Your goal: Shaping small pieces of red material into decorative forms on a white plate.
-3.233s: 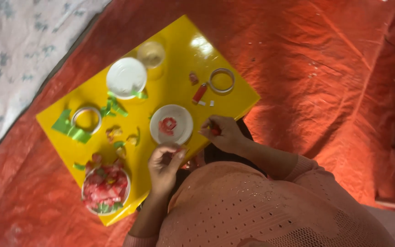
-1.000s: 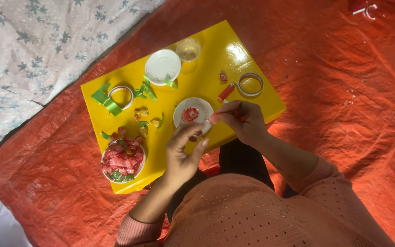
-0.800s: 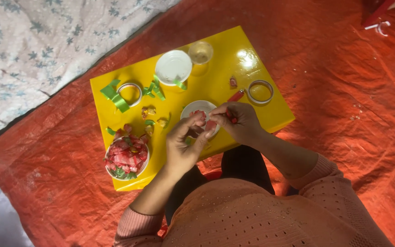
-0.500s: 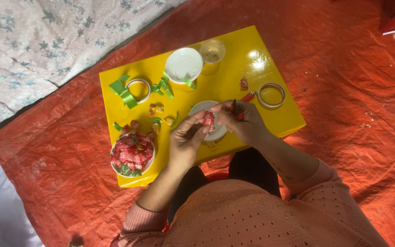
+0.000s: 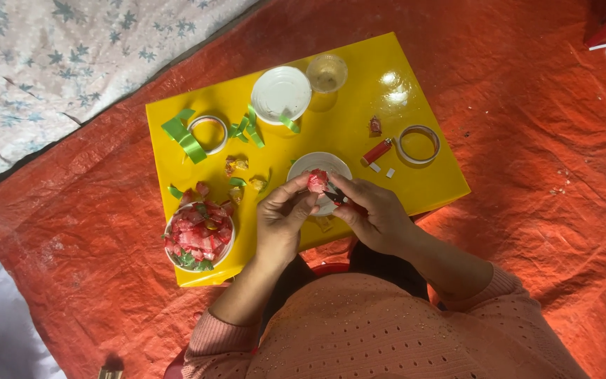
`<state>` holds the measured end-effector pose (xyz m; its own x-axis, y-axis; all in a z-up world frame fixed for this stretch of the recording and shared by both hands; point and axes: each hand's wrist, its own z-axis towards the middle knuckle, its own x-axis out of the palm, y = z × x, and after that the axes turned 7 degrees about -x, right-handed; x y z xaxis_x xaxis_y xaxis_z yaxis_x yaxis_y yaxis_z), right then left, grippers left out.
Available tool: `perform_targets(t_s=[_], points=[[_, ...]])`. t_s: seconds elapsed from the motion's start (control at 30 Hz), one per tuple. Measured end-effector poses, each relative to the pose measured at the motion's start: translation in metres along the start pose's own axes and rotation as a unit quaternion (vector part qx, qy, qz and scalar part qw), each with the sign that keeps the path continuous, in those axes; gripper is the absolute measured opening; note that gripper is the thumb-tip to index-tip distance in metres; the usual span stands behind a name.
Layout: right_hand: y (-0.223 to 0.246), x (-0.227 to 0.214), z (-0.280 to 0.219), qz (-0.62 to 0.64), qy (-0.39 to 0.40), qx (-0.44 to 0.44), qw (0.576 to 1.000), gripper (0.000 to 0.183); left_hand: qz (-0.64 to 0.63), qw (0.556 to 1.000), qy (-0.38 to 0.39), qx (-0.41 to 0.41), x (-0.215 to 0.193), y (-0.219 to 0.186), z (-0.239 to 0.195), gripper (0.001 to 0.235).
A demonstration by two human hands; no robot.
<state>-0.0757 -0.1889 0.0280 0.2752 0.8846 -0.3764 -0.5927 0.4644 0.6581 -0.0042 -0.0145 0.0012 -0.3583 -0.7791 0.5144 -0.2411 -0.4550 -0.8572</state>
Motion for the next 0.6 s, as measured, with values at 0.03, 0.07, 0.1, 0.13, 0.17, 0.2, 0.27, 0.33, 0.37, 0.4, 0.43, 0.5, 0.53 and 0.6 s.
perform_targets(t_s=[0.03, 0.07, 0.1, 0.13, 0.17, 0.2, 0.27, 0.33, 0.37, 0.4, 0.43, 0.5, 0.53, 0.6], points=[[0.006, -0.001, 0.006, -0.008, 0.003, -0.004, 1.000, 0.049, 0.001, 1.000, 0.001, 0.002, -0.001, 0.002, 0.000, 0.035], [0.009, -0.001, 0.007, -0.009, 0.003, -0.003, 1.000, 0.049, 0.001, 1.000, 0.001, 0.001, 0.002, -0.003, -0.002, 0.035], [0.012, -0.001, 0.010, -0.008, 0.000, 0.004, 1.000, 0.046, 0.028, 1.000, 0.011, 0.009, 0.005, -0.008, -0.003, 0.038], [0.015, -0.002, 0.012, -0.007, -0.002, 0.011, 1.000, 0.043, 0.056, 0.998, 0.021, 0.016, 0.008, -0.013, -0.005, 0.041], [0.014, -0.001, 0.011, -0.007, -0.001, 0.011, 1.000, 0.043, 0.055, 0.998, 0.020, 0.015, 0.007, -0.012, -0.005, 0.041], [0.013, -0.001, 0.009, 0.003, -0.005, 0.018, 1.000, 0.041, 0.068, 0.996, 0.040, 0.036, 0.005, -0.011, -0.005, 0.043], [0.011, 0.000, 0.008, 0.013, -0.008, 0.025, 1.000, 0.039, 0.080, 0.993, 0.060, 0.056, 0.003, -0.009, -0.005, 0.046], [0.009, 0.000, 0.006, 0.054, -0.010, 0.033, 0.998, 0.039, 0.077, 0.993, 0.067, 0.056, 0.002, -0.007, -0.005, 0.047], [0.008, 0.001, 0.005, 0.054, -0.010, 0.033, 0.998, 0.039, 0.077, 0.993, 0.067, 0.055, 0.001, -0.005, -0.005, 0.047], [0.006, 0.003, 0.003, 0.072, -0.012, 0.039, 0.997, 0.040, 0.047, 0.996, 0.067, 0.036, -0.001, -0.004, -0.004, 0.047], [0.004, 0.004, 0.001, 0.090, -0.013, 0.044, 0.995, 0.040, 0.016, 0.997, 0.067, 0.017, -0.002, -0.002, -0.004, 0.046], [-0.002, 0.001, -0.005, 0.083, -0.011, 0.043, 0.996, 0.042, -0.022, 0.998, 0.064, 0.002, -0.002, -0.005, -0.004, 0.046], [-0.005, 0.000, -0.009, 0.077, -0.009, 0.043, 0.996, 0.045, -0.060, 0.996, 0.060, -0.013, -0.001, -0.006, -0.004, 0.045], [0.000, -0.002, -0.005, 0.063, -0.006, 0.038, 0.997, 0.047, -0.062, 0.996, 0.059, -0.021, -0.003, -0.007, -0.003, 0.041]])
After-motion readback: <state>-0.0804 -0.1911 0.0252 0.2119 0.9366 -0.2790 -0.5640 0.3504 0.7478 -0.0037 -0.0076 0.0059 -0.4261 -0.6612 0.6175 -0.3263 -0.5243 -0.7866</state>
